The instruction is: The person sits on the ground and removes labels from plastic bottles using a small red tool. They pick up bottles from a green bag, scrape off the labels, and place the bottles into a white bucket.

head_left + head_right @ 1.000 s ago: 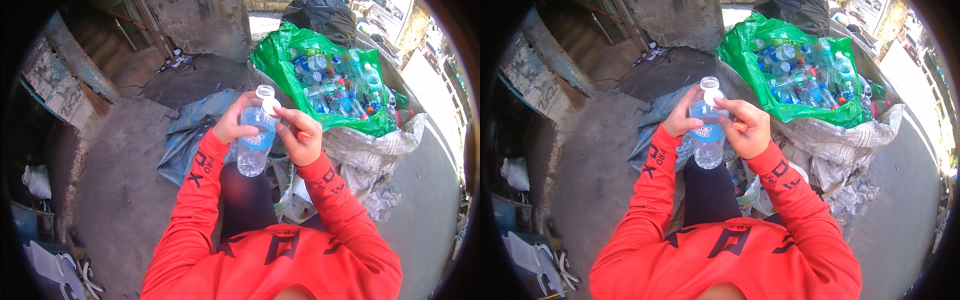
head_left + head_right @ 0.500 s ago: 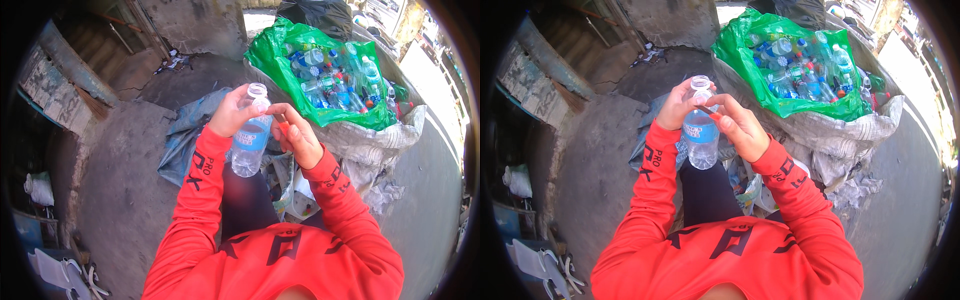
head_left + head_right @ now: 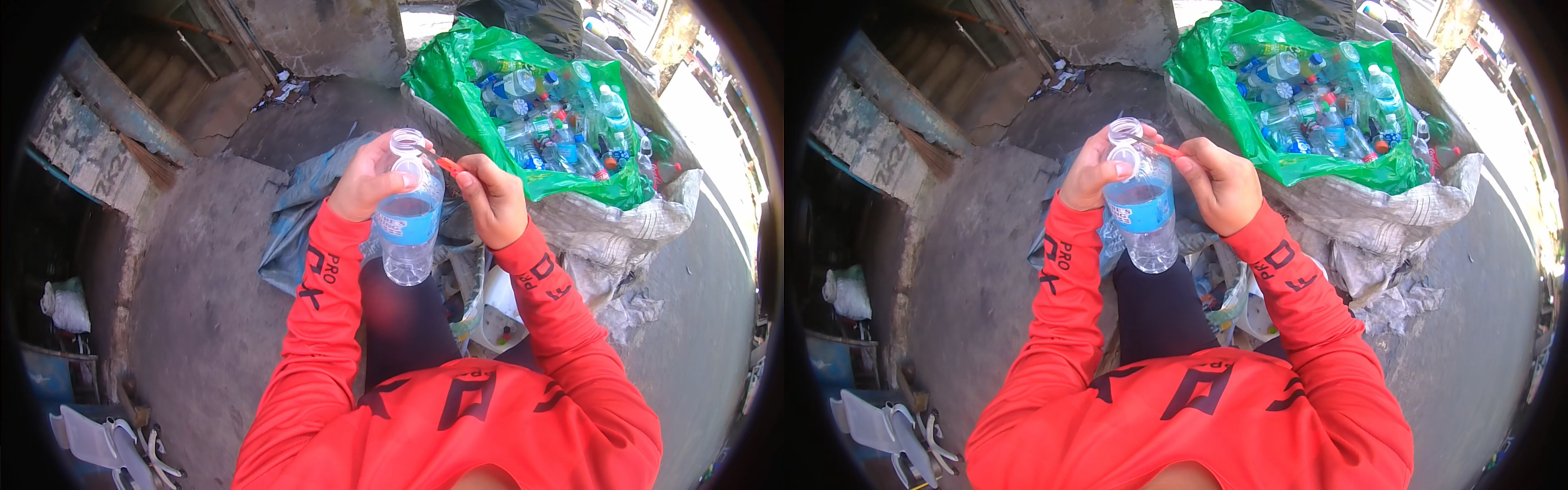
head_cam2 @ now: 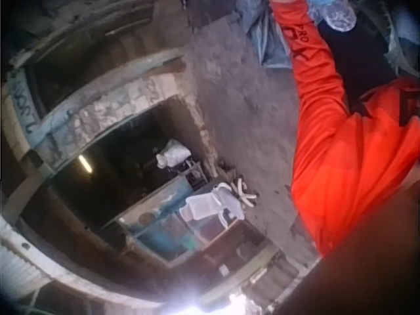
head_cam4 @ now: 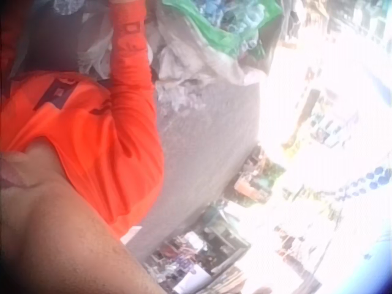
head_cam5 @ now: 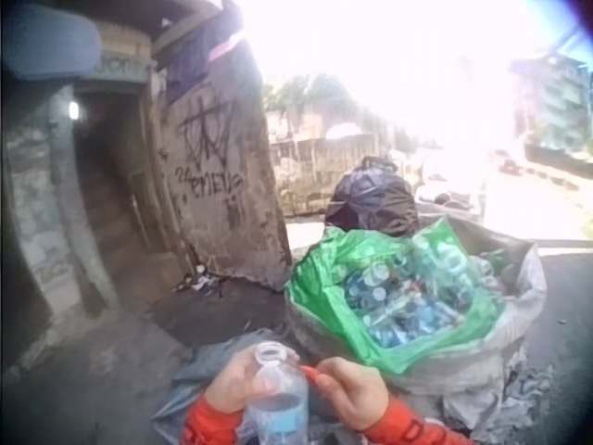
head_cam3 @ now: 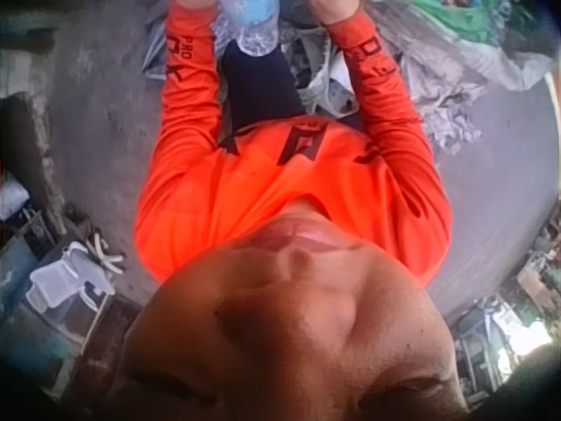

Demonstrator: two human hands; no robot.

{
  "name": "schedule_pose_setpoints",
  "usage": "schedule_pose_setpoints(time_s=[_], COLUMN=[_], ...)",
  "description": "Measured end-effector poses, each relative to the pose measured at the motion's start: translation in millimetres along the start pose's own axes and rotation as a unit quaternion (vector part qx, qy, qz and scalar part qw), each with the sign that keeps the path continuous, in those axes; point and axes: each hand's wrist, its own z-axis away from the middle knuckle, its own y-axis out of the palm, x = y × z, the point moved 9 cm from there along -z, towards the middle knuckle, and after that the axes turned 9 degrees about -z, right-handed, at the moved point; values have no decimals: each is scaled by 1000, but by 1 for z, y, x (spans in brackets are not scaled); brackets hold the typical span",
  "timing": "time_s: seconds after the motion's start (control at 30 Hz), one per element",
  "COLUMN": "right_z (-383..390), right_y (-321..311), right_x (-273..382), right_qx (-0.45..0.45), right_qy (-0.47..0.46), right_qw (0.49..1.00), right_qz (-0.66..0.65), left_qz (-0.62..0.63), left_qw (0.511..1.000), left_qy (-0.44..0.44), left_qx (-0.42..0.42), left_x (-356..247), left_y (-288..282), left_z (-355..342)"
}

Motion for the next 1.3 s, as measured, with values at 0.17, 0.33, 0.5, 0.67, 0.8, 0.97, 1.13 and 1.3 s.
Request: schedule_pose_setpoints(time_s=[0.17, 0.33, 0.5, 0.67, 0.8, 0.97, 1.13, 1.3], right_z=[-7, -11, -11, -21, -24, -25, -20, -10], right_y=[6, 5, -8, -22, -17, -16, -29, -7], right_x=[11, 21, 11, 49, 59, 57, 34, 1], right_qx=[17, 28, 36, 71, 83, 151, 114, 71], right_qy=[-38, -100, -51, -102, -131, -88, -24, 107], right_qw=[999, 992, 994, 971, 949, 924, 972, 985], right_qz=[21, 70, 92, 206, 276, 340, 202, -115], left_qz=[-10, -8, -15, -75, -73, -104, -148, -86], left_qw=[1000, 1000, 1000, 997, 997, 994, 989, 996], left_qy=[8, 3, 9, -2, -23, -6, -8, 32], left_qx=[-3, 7, 17, 10, 18, 5, 12, -1], left_x=[4, 5, 8, 7, 5, 4, 3, 7], left_y=[-3, -1, 3, 9, 18, 17, 20, 17], left_z=[-2, -4, -10, -12, -12, -13, -15, -22])
